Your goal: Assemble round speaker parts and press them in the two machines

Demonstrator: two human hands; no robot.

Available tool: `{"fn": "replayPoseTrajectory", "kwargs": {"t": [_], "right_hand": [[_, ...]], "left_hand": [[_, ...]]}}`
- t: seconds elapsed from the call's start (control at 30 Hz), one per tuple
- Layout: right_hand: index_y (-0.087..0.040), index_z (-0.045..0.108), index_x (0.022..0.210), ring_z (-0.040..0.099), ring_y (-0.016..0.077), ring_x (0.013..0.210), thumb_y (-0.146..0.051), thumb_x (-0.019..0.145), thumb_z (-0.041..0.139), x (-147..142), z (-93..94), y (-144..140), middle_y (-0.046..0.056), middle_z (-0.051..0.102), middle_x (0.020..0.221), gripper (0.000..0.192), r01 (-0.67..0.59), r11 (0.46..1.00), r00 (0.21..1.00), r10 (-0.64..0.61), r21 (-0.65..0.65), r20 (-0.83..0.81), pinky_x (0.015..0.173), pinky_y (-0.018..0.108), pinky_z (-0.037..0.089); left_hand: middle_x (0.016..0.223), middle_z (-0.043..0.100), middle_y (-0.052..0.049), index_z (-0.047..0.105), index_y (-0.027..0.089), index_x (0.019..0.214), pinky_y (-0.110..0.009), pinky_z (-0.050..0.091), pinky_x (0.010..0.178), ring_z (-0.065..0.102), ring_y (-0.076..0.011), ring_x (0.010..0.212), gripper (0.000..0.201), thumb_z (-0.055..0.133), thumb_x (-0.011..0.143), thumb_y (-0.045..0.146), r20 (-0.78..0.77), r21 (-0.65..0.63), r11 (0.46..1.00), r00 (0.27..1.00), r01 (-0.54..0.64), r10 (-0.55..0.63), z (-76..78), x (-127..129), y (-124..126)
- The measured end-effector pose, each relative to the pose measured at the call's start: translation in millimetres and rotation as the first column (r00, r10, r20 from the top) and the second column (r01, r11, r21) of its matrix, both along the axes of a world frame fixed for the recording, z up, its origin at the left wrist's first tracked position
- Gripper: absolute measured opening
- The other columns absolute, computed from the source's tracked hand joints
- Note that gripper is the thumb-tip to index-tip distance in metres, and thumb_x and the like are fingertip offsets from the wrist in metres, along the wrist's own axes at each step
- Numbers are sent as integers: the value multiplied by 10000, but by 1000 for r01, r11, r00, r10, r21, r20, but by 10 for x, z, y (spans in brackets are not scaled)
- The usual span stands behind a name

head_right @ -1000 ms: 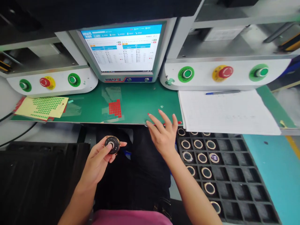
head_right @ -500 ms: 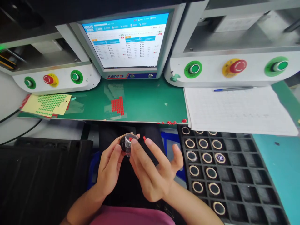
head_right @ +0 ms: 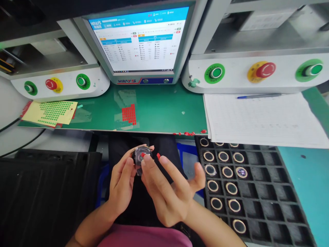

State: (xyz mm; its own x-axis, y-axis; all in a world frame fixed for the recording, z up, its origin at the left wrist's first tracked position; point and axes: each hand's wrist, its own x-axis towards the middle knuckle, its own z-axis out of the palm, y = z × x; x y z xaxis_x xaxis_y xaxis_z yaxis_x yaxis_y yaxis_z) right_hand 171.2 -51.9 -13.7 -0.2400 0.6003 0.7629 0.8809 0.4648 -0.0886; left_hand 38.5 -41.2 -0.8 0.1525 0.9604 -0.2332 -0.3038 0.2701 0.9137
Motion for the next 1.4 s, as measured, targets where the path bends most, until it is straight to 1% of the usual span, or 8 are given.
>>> {"fn": "replayPoseTrajectory", "kwargs": {"t": [0.2,0.57,0.83,0.93,1.03,1.13,1.3,1.4], "right_hand": [[-301,737,842,618,240,1163,-153,834,678,-7,17,55,-54,775,893,160,18,1000,998,-18,-4,52,1236,479,124],[-271,715,923,602,241,1136,-252,848,661,-69,-24,138,1,759,996,95,-62,996,998,64,-70,26,1209,492,177],[-244,649,1133,566,326,1222,-264,885,582,100,-30,120,110,637,1256,257,-211,952,869,78,-223,-489,1040,586,431],[-221,647,1173,560,327,1250,-332,870,656,100,-19,184,138,636,1278,323,-313,875,775,9,-371,-632,1033,565,463],[-220,720,962,618,260,1197,-279,905,629,109,-17,268,101,707,1174,122,-452,754,687,-46,-477,-725,981,454,534],[-208,721,765,679,211,1090,-228,953,547,192,16,301,73,750,1065,256,-556,667,597,-94,-495,-797,921,395,570],[-212,718,849,635,188,1162,-309,896,667,424,44,144,56,738,1104,119,-643,584,574,-59,-495,-816,979,383,538],[-222,695,834,670,173,1087,-319,884,678,743,-242,-44,44,740,1084,111,-347,729,756,-155,-590,-636,918,343,553]], "left_hand": [[1224,702,-23,683,267,1172,-266,476,1019,645,-176,1145,297,451,1008,353,19,4,1000,1000,-12,12,7,4,3],[1187,705,-77,696,213,1142,-347,497,1006,646,-241,1120,349,547,942,456,-35,-38,997,997,-73,71,-31,-31,27],[1042,745,-112,684,157,1062,-283,560,652,674,-164,691,346,667,864,441,80,-151,989,997,4,8,-15,-49,86],[1012,743,-105,671,152,1056,-260,557,641,660,-141,676,312,651,882,411,53,-137,989,997,62,-55,12,-43,84],[913,737,-69,628,164,1027,-245,562,638,669,-138,679,265,649,888,389,-32,-103,987,991,124,-128,50,-54,68],[793,720,-12,534,203,996,-237,562,644,679,-129,650,232,660,886,364,-95,-123,980,981,154,-166,81,-46,27],[907,743,-31,499,235,1104,-290,575,714,705,-160,715,311,670,875,359,-205,-212,955,946,207,-251,-8,81,-37],[1167,710,-95,496,249,1250,-350,565,844,710,-213,925,451,686,853,345,-332,-145,929,868,340,-369,-163,183,20]]}}
